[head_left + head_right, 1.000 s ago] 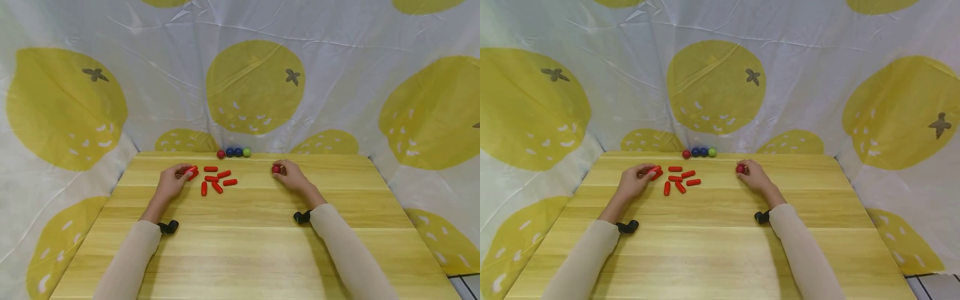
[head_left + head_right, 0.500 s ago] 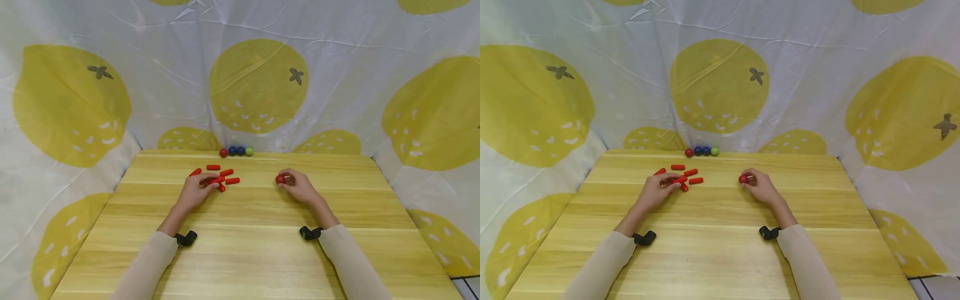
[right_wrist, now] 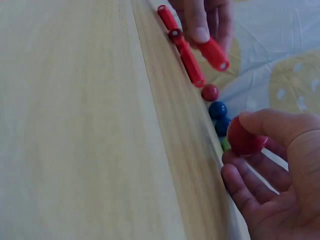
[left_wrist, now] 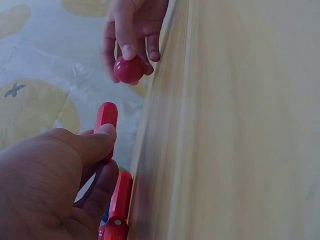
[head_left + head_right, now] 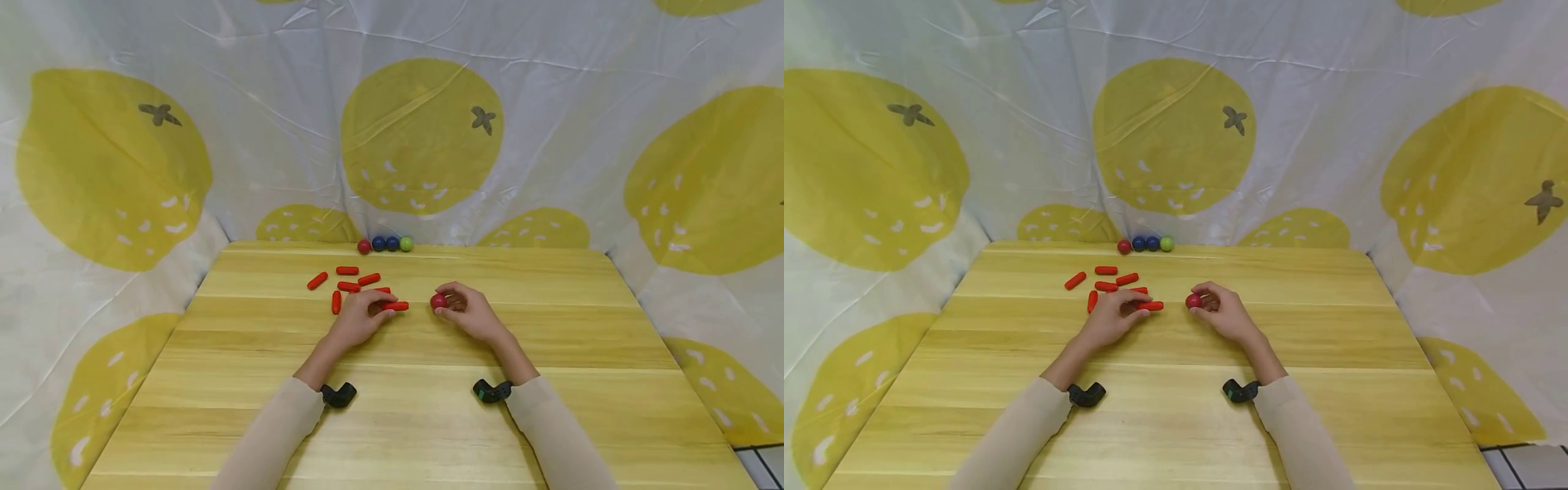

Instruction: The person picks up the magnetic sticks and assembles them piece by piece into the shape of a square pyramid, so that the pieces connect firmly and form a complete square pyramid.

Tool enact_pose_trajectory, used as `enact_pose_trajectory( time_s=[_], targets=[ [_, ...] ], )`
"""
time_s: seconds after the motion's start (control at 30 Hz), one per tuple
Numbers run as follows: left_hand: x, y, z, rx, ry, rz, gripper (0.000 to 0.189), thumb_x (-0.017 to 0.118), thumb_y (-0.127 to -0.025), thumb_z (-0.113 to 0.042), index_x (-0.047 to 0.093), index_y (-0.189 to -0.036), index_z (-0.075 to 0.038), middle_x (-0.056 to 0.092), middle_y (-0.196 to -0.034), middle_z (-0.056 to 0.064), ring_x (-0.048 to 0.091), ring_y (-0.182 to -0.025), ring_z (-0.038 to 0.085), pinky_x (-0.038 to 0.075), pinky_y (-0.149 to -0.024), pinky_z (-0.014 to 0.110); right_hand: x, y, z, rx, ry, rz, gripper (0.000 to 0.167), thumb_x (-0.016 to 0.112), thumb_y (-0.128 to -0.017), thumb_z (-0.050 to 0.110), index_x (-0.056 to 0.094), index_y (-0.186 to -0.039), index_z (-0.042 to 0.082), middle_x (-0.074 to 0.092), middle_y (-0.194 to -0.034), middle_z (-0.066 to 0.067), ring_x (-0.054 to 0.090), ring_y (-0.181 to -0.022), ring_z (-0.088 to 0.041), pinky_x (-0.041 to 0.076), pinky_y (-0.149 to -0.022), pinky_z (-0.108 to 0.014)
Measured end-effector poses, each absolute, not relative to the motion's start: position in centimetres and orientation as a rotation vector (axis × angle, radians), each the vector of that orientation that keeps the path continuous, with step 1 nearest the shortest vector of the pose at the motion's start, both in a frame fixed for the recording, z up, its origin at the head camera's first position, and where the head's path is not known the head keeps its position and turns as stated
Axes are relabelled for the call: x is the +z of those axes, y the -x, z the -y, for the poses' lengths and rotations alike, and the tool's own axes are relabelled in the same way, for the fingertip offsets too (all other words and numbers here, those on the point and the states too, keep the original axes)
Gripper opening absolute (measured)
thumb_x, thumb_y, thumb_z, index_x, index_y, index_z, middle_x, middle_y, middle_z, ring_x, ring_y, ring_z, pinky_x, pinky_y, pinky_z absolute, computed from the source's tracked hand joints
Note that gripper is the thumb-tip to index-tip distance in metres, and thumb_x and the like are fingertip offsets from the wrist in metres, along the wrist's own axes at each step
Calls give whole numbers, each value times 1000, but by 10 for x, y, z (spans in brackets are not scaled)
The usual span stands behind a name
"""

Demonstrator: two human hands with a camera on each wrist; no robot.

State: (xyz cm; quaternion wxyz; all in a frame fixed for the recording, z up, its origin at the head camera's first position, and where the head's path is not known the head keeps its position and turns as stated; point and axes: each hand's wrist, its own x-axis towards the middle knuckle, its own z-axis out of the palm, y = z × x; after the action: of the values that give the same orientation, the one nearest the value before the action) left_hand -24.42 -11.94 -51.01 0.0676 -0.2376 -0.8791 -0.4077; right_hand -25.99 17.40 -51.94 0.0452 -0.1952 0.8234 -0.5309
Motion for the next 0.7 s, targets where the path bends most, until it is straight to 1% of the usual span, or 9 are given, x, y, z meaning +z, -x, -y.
enact_pose_trajectory(
  time_s=[0.13,0.23,0.43,0.57,0.7],
  targets=[
    [-512,249,105,-1215,735,2699,23,80,-92,-19,78,-115,-18,76,-106,-3,69,-95,12,57,-88,32,-521,258,-170,-1588,615,-2526,38,78,-93,14,67,-129,6,72,-118,-15,70,-101,-27,58,-86,-28],
    [-513,253,98,-1222,761,2717,22,79,-93,-19,79,-114,-18,76,-105,-3,68,-92,9,57,-86,29,-525,258,-167,-1568,643,-2549,35,79,-93,19,69,-125,13,73,-113,-8,69,-93,-19,58,-81,-26],
    [-514,254,91,-1263,799,2708,21,79,-92,-16,79,-113,-16,77,-106,-1,69,-89,8,59,-82,27,-526,258,-165,-1540,661,-2561,33,78,-93,17,69,-125,13,73,-111,-5,68,-91,-18,58,-80,-27],
    [-515,253,89,-1284,795,2719,21,79,-92,-15,79,-113,-15,77,-107,0,69,-89,9,59,-81,27,-528,259,-164,-1515,686,-2570,40,80,-92,18,67,-129,10,72,-112,-5,66,-89,-19,56,-79,-27],
    [-516,252,89,-1286,814,2713,21,78,-93,-16,78,-114,-14,77,-108,1,70,-90,10,59,-82,27,-532,262,-160,-1466,740,-2588,41,81,-91,24,68,-129,15,69,-117,-3,61,-92,-19,53,-78,-26]
  ],
)
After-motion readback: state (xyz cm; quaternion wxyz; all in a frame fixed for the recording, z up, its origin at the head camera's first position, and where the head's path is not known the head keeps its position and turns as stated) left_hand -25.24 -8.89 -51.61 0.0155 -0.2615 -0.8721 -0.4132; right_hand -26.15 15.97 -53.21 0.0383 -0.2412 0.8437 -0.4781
